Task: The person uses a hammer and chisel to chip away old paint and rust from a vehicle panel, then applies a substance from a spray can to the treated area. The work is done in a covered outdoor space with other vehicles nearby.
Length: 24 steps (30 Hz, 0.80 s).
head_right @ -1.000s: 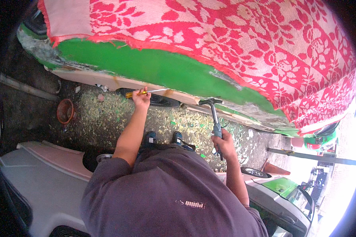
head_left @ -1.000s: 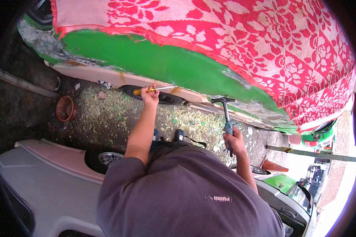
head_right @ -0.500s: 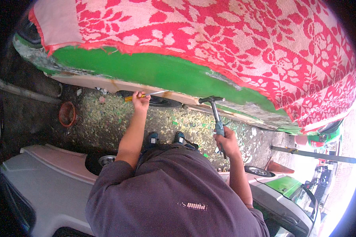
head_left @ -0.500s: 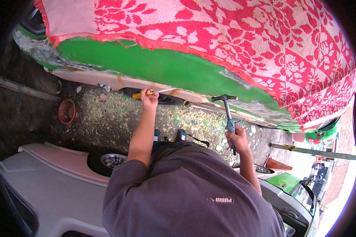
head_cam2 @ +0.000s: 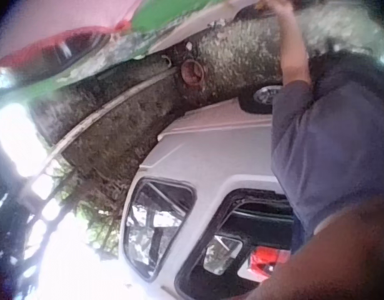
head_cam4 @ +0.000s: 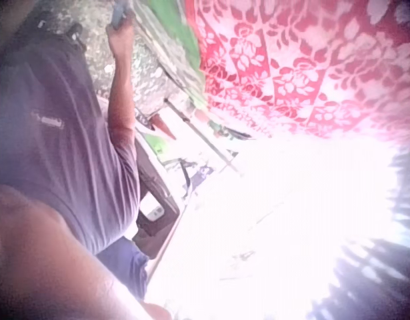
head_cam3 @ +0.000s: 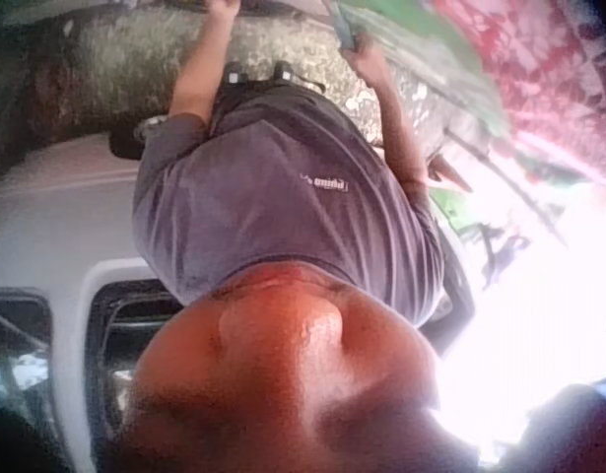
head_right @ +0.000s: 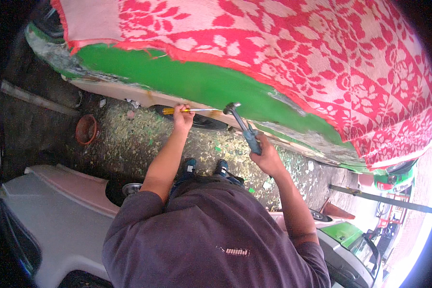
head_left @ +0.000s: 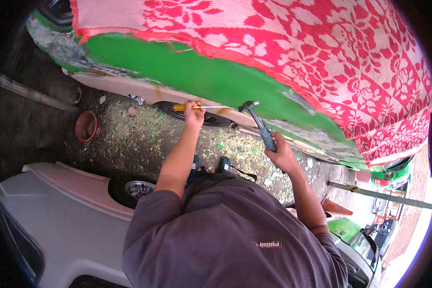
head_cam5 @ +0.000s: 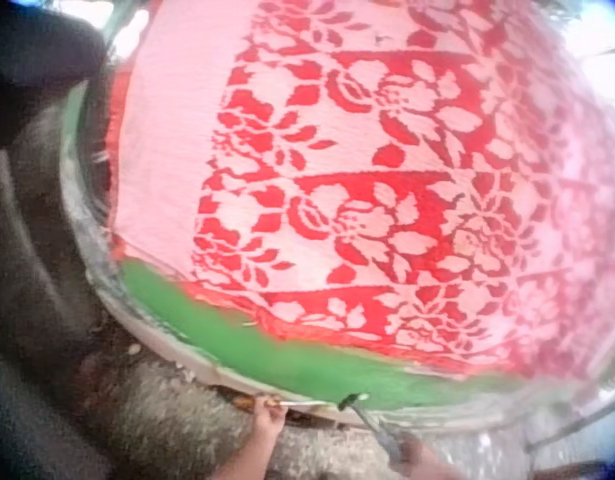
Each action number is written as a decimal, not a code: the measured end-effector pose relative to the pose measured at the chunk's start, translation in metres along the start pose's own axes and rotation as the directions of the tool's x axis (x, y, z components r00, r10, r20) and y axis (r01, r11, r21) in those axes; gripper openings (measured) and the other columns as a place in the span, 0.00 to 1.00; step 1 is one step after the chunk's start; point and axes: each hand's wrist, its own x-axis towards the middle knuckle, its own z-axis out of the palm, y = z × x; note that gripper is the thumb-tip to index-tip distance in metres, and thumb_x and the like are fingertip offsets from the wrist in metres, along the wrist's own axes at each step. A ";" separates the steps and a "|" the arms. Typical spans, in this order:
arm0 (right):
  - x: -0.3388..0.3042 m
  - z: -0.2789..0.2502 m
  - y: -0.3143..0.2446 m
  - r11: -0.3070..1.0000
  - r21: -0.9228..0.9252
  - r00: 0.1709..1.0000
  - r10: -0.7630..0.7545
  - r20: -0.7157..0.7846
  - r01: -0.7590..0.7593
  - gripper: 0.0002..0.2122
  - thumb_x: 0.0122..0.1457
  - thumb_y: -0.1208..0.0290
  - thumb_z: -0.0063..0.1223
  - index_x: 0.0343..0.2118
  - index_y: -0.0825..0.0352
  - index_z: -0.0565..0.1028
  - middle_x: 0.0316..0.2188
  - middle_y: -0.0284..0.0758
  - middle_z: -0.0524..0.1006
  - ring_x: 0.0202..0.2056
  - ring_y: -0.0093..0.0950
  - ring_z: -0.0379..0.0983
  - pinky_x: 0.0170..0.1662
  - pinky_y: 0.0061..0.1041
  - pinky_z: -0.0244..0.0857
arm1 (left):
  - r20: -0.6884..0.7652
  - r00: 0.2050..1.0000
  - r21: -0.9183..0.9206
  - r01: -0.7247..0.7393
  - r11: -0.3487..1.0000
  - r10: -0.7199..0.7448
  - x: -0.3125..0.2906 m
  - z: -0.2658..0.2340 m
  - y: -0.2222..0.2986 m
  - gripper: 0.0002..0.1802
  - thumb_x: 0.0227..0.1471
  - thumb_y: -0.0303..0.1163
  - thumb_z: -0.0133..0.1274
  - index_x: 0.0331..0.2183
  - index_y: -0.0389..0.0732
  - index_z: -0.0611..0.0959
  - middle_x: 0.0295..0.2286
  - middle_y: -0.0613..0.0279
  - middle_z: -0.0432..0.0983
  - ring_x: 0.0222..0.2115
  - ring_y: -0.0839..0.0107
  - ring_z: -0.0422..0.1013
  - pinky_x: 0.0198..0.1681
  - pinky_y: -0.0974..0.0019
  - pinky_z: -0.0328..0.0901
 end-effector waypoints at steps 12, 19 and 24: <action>0.082 0.100 -0.170 0.765 -0.242 0.798 -0.535 0.277 0.597 0.20 0.53 0.78 0.43 0.50 0.76 0.64 0.35 0.57 0.75 0.37 0.52 0.75 0.40 0.47 0.69 | -0.060 0.997 0.089 -0.046 0.995 0.051 0.014 -0.004 -0.008 0.11 0.48 0.25 0.50 0.30 0.54 0.69 0.22 0.73 0.64 0.28 0.73 0.68 0.28 0.66 0.62; 0.082 0.107 -0.170 0.826 -0.208 0.839 -0.458 0.294 0.524 0.17 0.55 0.76 0.46 0.49 0.73 0.64 0.32 0.54 0.76 0.36 0.53 0.75 0.40 0.47 0.68 | -0.004 0.996 0.166 -0.086 0.982 0.088 0.011 0.000 -0.003 0.11 0.47 0.25 0.52 0.29 0.54 0.69 0.22 0.72 0.64 0.28 0.71 0.68 0.25 0.65 0.62; 0.068 0.090 -0.159 0.883 -0.216 0.900 -0.370 0.230 0.417 0.19 0.54 0.72 0.51 0.50 0.66 0.65 0.32 0.53 0.77 0.35 0.51 0.75 0.39 0.48 0.68 | 0.068 0.994 0.279 -0.099 0.955 0.084 0.010 0.018 -0.001 0.11 0.48 0.25 0.52 0.30 0.53 0.69 0.23 0.71 0.65 0.28 0.72 0.68 0.25 0.66 0.63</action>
